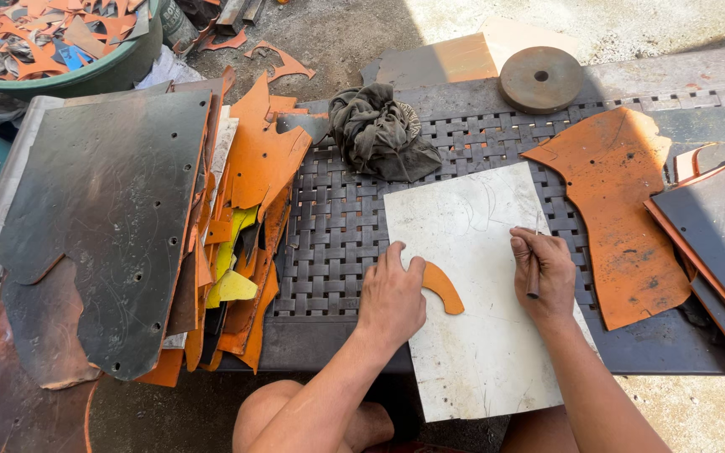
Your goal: The person uses a knife to cut a small orange leather piece on a white cutting board. They repeatedly adjust the piece and trim its edges to shape it.
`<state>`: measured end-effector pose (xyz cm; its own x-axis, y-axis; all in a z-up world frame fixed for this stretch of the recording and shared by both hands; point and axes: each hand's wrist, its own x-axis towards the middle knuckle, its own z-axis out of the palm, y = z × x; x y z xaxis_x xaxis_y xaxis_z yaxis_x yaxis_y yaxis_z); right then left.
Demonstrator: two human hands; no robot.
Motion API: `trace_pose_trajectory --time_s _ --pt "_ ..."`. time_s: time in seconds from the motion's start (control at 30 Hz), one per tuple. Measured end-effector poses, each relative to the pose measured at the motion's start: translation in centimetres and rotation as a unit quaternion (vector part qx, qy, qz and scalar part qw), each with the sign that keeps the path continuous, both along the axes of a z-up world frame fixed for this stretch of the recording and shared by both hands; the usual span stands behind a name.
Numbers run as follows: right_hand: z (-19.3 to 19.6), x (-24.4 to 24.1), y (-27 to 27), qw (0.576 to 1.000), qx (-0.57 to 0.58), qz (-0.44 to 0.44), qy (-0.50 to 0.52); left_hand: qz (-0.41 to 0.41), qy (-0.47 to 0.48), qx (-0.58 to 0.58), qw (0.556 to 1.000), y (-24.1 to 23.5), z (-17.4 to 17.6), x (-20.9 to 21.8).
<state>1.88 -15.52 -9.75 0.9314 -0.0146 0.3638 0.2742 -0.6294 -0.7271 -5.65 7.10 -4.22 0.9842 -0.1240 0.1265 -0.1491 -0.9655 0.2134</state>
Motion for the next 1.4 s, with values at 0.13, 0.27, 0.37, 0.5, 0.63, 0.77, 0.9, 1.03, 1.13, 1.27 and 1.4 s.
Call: trace_pose_trajectory --time_s 0.13,0.27,0.37,0.5,0.63,0.77,0.9,1.03,1.13,1.27,1.4 --pt "0.8 -0.5 0.0 0.995 -0.072 0.062 -0.002 0.005 0.123 -0.03 0.992 -1.4 -0.3 -0.9" --pt "2.0 -0.5 -0.7 0.96 -0.112 0.256 0.019 0.006 0.108 -0.026 0.994 -3.0 -1.0 -0.4" --pt "2.5 -0.1 -1.1 0.914 -0.22 0.34 0.027 -0.003 0.101 -0.032 0.994 -3.4 -1.8 0.3" --pt "2.6 0.1 -1.0 0.908 -0.236 0.345 0.018 -0.063 0.059 -0.035 0.996 -3.8 -3.3 1.7" --pt "2.3 0.2 -0.8 0.909 -0.252 0.333 0.009 -0.071 0.052 -0.035 0.996 -4.2 -4.6 3.0" --pt "2.2 0.3 -0.8 0.912 -0.251 0.323 0.011 -0.05 0.064 -0.02 0.996 -4.4 -3.9 3.0" --pt "2.2 0.3 -0.8 0.918 -0.235 0.32 0.011 -0.006 0.15 -0.04 0.988 -4.5 -2.5 2.3" --pt "1.9 0.2 -0.8 0.921 -0.24 0.308 0.018 -0.002 0.148 -0.042 0.988 -4.0 -2.1 2.0" --pt "1.9 0.2 -0.8 0.92 -0.244 0.306 0.012 0.006 0.146 -0.047 0.988 -3.7 -2.2 1.8" --pt "2.1 0.1 -0.7 0.918 -0.25 0.306 0.011 0.004 0.151 -0.043 0.988 -3.5 -2.2 1.6" --pt "2.3 0.1 -0.6 0.918 -0.253 0.305 0.01 -0.002 0.143 -0.04 0.989 -3.3 -2.3 1.5"
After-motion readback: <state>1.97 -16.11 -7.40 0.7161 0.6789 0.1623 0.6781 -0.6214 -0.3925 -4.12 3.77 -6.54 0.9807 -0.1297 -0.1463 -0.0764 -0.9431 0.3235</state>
